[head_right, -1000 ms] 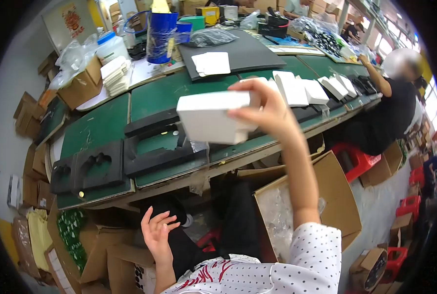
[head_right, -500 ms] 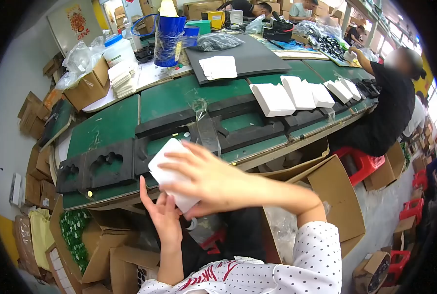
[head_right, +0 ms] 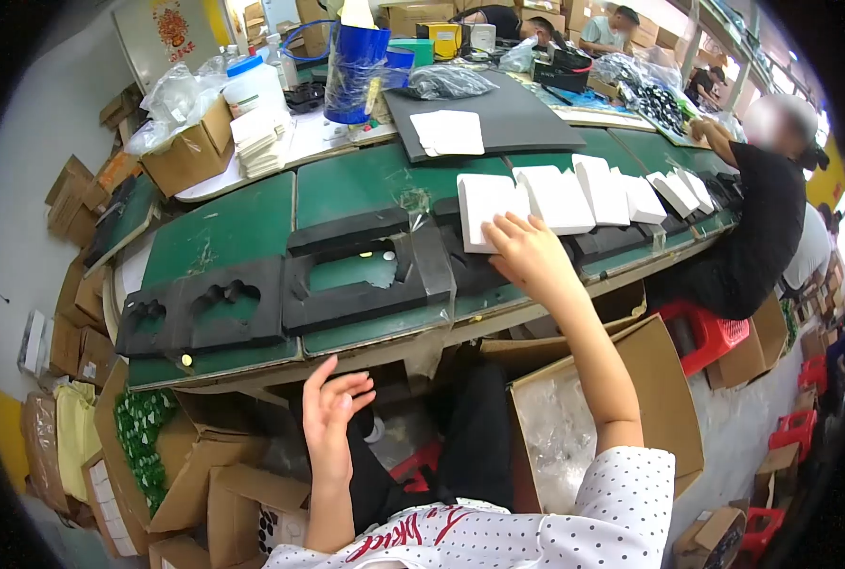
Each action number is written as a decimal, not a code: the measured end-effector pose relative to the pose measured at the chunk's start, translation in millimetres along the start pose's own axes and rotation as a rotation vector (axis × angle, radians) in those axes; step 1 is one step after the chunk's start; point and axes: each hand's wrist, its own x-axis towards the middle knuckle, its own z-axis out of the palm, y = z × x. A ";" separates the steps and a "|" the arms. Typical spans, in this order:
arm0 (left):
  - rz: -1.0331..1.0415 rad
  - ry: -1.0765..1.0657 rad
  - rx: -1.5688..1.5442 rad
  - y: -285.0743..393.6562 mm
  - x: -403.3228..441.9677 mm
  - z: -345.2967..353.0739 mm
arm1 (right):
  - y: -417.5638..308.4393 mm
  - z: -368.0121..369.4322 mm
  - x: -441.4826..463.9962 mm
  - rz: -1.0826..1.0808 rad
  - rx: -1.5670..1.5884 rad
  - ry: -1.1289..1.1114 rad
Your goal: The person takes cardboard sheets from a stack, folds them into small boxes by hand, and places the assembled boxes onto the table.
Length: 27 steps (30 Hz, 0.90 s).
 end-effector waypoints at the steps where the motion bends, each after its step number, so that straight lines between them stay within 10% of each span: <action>1: -0.021 0.038 -0.007 0.6 -2.6 -1.2 | 0.3 -6.2 3.0 -0.010 0.016 0.106; 7: -0.070 0.051 -0.003 -6.6 -3.9 -10.1 | 56.3 1.5 110.2 0.057 0.135 0.360; 14: -0.092 0.041 0.014 -4.7 -3.6 -17.4 | 107.0 73.7 213.8 -0.103 -0.375 -0.554; 21: -0.134 0.067 0.067 -10.3 -1.3 -35.2 | 113.5 64.7 208.3 -0.079 -0.186 -0.149; 27: -0.103 0.057 -0.070 -0.7 2.4 -17.7 | 18.4 -1.6 118.3 -0.334 -0.064 0.710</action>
